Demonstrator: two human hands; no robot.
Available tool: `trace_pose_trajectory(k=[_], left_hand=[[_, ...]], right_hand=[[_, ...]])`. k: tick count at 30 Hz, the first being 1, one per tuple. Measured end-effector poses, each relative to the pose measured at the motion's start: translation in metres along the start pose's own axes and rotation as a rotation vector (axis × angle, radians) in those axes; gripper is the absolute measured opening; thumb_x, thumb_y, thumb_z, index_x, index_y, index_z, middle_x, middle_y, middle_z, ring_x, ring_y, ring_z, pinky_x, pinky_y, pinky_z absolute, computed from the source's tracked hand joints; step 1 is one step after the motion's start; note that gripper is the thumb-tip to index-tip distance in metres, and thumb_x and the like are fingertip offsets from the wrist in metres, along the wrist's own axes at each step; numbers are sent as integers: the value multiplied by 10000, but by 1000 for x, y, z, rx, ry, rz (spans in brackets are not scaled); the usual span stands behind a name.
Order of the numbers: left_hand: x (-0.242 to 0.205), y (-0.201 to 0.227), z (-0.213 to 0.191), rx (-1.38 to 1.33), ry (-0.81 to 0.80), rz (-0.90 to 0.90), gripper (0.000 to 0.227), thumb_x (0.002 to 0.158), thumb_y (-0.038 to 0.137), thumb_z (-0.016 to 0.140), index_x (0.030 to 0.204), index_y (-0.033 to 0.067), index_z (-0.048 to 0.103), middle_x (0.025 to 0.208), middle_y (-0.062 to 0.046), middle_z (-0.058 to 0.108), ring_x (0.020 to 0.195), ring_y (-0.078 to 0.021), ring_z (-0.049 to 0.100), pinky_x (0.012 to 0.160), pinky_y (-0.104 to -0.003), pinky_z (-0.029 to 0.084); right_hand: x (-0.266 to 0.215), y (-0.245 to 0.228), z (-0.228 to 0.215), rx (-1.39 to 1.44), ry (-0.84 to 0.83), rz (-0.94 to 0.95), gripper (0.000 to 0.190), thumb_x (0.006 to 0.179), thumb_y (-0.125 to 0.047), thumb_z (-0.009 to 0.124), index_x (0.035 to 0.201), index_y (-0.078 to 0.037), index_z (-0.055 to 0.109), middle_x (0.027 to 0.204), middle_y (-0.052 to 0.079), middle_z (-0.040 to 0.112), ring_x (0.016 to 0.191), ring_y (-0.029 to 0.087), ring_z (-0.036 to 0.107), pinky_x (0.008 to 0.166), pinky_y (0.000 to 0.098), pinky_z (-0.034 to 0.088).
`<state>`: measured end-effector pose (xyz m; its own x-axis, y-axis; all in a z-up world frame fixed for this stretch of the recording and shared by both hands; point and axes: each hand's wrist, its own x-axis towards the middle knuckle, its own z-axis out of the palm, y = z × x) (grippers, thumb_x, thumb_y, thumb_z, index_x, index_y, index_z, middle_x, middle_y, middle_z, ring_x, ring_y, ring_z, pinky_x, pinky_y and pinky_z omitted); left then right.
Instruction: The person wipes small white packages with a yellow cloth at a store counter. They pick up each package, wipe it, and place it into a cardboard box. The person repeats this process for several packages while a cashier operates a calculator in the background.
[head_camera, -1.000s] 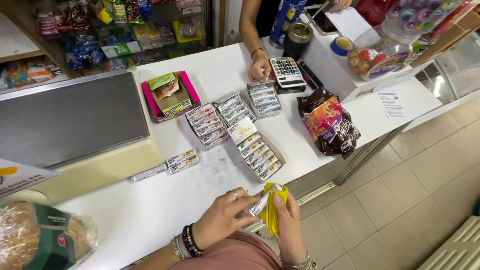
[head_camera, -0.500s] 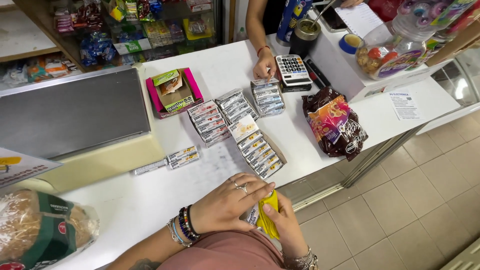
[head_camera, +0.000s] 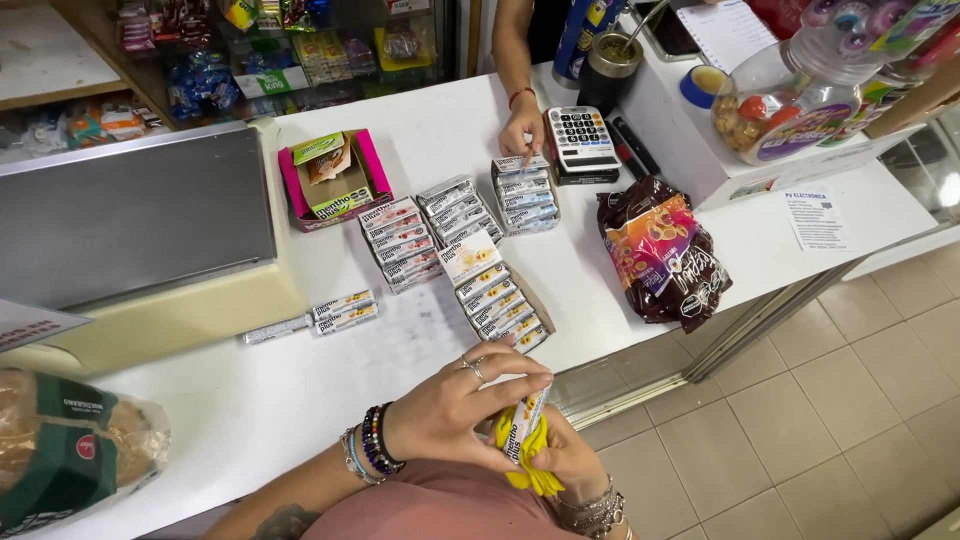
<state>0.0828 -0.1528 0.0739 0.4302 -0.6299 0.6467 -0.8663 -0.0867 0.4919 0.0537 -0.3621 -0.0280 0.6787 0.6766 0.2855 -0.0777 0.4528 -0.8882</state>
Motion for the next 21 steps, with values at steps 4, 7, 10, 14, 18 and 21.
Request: trace_pose_trajectory(k=[4,7,10,14,18,21], left_hand=[[7,-7,5,29,-8,-7,866,860,462,838,1473,-4,442,1396,-198,576,1301,-325,592,1220,-593,397],[6,-22,10,-24,1,-55,878,797,396,909,1446,2,469,1366,-201,591,1271,-315,606,1200,-564,418],[0,-50,8,-56,-29,-312,1007,674,469,942,1498,130,474,1443,-115,538,1363,-294,520,1168,-443,421],[-5,-114,1,41,-196,-630,1009,708,345,911,1538,101,391,1492,-145,409,1394,-310,431,1193,-427,325],[-3,-167,4,92,-439,-501,1003,670,254,912,1533,122,418,1497,-153,458,1359,-322,457,1143,-417,342],[4,-196,14,80,-539,-399,877,642,237,892,1419,96,511,1447,-120,528,1306,-295,524,1104,-401,353]], right_hand=[[-18,2,-31,-14,40,104,664,902,-539,808,1192,42,671,1113,116,734,941,208,709,823,323,592],[-14,-19,-39,-325,-70,85,635,964,-603,670,1218,-21,657,1126,89,724,911,195,703,777,328,607],[-15,-49,-33,-537,95,198,368,938,-428,693,966,-62,711,940,44,691,798,172,621,705,321,496],[-30,-65,-47,-399,561,481,374,913,-289,670,1164,-31,774,890,69,713,663,179,656,544,310,556],[-34,-77,-54,-445,628,561,368,911,-313,669,1146,-64,804,811,62,674,650,180,621,555,310,536],[-32,-79,-57,-473,573,570,386,895,-337,669,1149,-78,802,890,51,756,734,161,661,624,295,544]])
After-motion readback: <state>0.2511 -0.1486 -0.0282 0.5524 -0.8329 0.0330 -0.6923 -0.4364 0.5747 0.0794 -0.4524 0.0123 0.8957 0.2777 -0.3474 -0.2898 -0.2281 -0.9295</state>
